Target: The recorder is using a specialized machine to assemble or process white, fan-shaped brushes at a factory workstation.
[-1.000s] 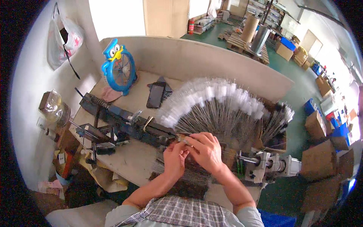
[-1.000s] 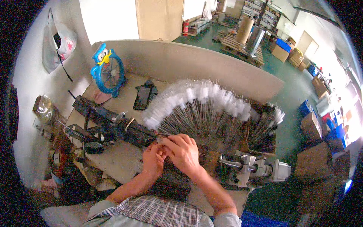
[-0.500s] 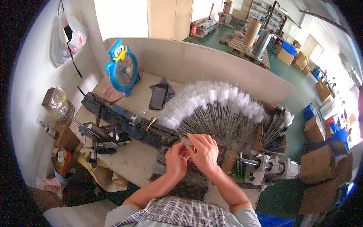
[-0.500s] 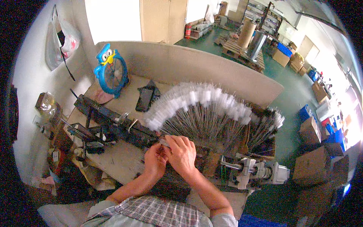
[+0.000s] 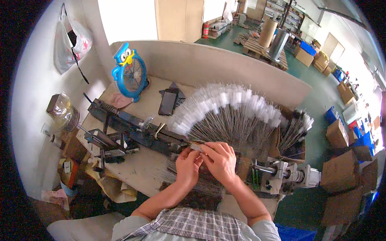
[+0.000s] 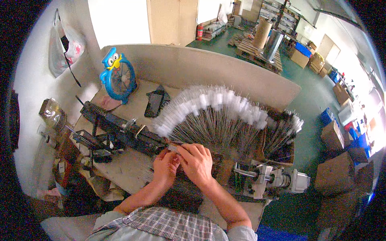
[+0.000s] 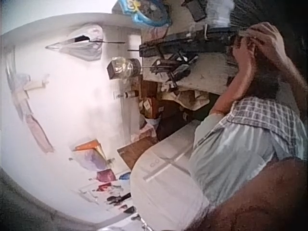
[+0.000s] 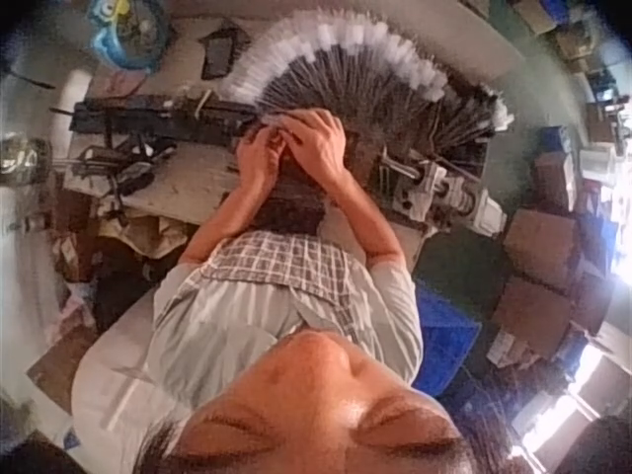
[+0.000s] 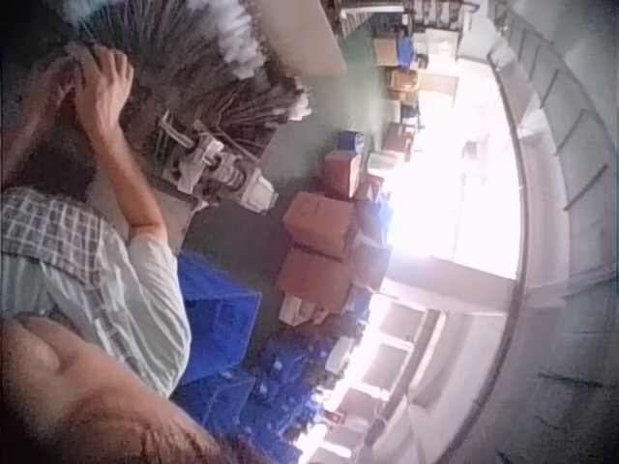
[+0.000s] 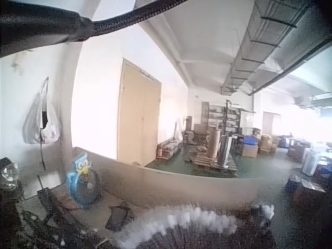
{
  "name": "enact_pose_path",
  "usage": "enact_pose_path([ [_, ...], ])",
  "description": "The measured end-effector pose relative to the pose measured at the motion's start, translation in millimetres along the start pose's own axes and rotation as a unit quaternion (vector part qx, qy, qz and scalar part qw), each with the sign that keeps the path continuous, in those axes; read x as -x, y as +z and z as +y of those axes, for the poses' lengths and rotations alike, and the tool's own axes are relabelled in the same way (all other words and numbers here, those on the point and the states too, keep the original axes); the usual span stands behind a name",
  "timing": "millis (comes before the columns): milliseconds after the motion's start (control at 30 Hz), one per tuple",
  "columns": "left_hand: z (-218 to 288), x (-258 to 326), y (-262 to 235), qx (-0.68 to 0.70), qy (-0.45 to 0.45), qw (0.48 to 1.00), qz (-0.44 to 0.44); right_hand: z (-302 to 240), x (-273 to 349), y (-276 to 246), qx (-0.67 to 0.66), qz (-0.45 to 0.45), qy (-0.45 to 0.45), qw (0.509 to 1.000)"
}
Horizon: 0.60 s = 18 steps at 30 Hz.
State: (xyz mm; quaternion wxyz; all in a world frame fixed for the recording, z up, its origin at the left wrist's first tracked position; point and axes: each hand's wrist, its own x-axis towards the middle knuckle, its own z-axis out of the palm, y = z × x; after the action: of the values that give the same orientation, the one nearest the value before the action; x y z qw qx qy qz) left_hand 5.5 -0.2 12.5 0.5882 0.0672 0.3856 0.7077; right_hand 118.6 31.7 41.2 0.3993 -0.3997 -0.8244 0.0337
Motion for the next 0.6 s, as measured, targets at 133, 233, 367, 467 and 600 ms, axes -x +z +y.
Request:
enact_pose_path([
  [133, 2.4, 3.2, 1.7, 0.009, 0.012, 1.0, -0.025, -4.6, -2.6, 1.6, -0.011, -0.012, 0.0, 1.0],
  [233, -2.1, -0.3, -4.8, 0.013, 0.021, 1.0, -0.017, -5.8, -2.9, 2.1, -0.013, -0.016, 0.0, 1.0],
  [367, -2.9, -1.1, -4.8, 0.017, 0.008, 1.0, -0.008, -5.4, -2.0, 2.3, -0.025, -0.016, 0.018, 0.999],
  [467, -2.3, -1.4, -5.7, 0.005, 0.008, 1.0, -0.019, -7.7, -3.2, -2.1, -0.031, -0.011, 0.024, 0.999],
  [600, -0.5, 0.4, -2.4, 0.01, 0.013, 0.999, -0.029, -1.2, 3.3, 0.9, -0.015, -0.017, 0.022, 0.999],
])
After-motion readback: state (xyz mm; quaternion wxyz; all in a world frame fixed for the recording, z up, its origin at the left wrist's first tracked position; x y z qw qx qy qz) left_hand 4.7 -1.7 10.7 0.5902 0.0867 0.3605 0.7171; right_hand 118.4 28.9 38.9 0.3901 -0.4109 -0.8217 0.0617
